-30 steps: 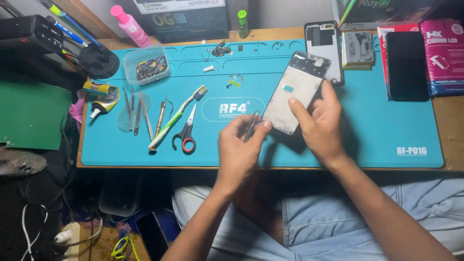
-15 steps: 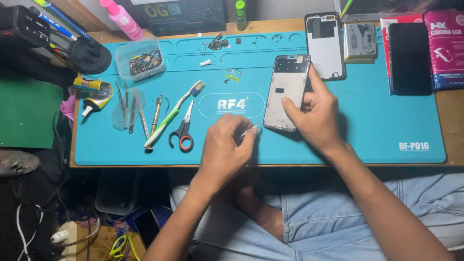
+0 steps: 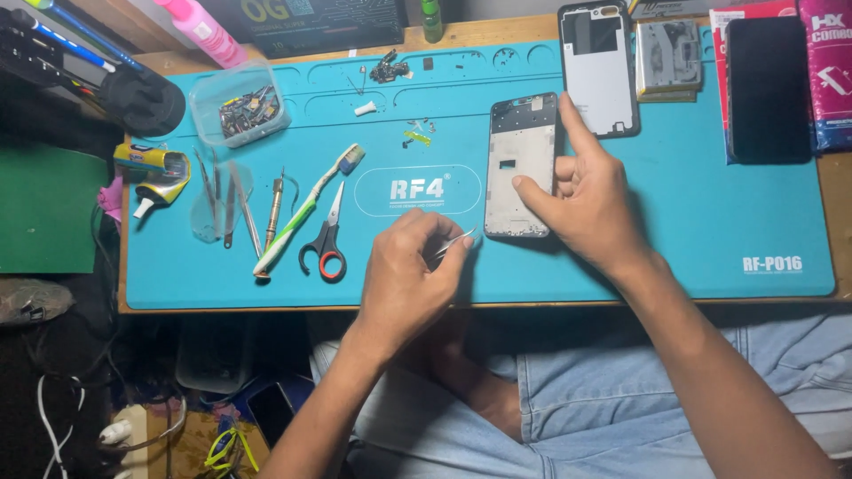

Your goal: Cleaning and brushing the frame of a mobile phone to remove adhesive residue during a repair process.

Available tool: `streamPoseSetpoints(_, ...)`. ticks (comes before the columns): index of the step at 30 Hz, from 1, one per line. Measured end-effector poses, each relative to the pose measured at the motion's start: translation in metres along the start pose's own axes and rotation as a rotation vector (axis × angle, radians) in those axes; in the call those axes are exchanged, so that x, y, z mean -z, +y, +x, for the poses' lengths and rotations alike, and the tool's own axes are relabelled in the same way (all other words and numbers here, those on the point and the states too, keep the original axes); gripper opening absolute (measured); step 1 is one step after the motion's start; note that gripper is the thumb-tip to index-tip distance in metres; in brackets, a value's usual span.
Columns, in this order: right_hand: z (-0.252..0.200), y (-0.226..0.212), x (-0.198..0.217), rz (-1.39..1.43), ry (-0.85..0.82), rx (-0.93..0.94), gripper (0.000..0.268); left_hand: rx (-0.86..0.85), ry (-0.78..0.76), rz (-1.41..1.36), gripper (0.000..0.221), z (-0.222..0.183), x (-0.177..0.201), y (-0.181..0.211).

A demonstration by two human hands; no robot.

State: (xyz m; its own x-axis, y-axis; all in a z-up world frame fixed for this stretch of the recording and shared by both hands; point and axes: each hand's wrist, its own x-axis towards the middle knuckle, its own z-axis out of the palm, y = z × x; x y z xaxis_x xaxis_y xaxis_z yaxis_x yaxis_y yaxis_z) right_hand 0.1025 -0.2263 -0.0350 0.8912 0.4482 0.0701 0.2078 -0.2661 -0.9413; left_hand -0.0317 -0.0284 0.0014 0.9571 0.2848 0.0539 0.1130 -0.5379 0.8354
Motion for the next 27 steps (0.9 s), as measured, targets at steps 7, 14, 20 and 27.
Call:
streamPoseSetpoints(7, 0.001, -0.005, -0.003, -0.017, 0.010, 0.030, 0.088, 0.021, -0.020, -0.012, 0.008, 0.000, -0.002, 0.006)
streamPoseSetpoints(14, -0.002, -0.034, -0.009, -0.071, 0.025, -0.048, 0.090, 0.074, -0.085, 0.124, 0.021, 0.000, -0.006, 0.000)
streamPoseSetpoints(20, 0.000, -0.038, -0.008, -0.108, 0.018, -0.078, 0.089, 0.119, -0.048, 0.098, 0.021, -0.001, -0.009, 0.005)
streamPoseSetpoints(27, -0.002, -0.040, -0.009, -0.325, 0.045, -0.064, 0.090, 0.086, 0.032, 0.095, 0.020, -0.011, -0.019, 0.002)
